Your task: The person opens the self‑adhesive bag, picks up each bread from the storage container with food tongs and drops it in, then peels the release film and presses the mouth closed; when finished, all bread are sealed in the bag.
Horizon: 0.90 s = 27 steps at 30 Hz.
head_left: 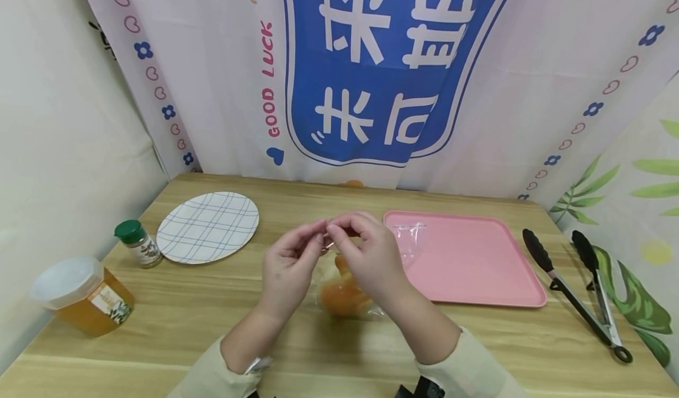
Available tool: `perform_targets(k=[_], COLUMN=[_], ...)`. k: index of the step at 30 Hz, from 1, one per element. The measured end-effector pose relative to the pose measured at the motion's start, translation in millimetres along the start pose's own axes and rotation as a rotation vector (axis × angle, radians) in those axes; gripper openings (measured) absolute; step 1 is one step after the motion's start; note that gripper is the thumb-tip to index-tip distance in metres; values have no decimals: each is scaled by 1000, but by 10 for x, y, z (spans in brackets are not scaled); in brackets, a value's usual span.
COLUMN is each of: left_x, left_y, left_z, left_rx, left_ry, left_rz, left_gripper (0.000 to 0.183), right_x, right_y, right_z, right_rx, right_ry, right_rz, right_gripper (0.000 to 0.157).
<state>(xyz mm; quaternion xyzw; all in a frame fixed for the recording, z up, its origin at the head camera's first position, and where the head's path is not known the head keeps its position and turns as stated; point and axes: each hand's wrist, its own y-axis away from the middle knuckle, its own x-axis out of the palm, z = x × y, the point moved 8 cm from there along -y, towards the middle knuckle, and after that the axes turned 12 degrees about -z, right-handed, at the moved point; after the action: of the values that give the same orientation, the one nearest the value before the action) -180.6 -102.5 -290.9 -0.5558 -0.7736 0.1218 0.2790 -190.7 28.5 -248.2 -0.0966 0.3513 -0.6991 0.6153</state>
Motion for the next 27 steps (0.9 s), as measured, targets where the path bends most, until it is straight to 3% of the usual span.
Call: perform_targets(k=[12,17,27], left_x=[-20,-28,-40], left_y=[-25,-39,-98], left_z=[14,37,98], left_rx=[-33,-68,-134], left_ry=[-42,-27,-103], left_rz=[-47,-61,-71], left_gripper=[15,13,15], right_x=[-13,-45,-201], right_y=[-6,-21,-71], right_z=[6,-48,-191], right_rx=[-74,-64,-35], right_ry=[59,100,162], right_rz=[-2,-8,-23], right_gripper=[8,8,8])
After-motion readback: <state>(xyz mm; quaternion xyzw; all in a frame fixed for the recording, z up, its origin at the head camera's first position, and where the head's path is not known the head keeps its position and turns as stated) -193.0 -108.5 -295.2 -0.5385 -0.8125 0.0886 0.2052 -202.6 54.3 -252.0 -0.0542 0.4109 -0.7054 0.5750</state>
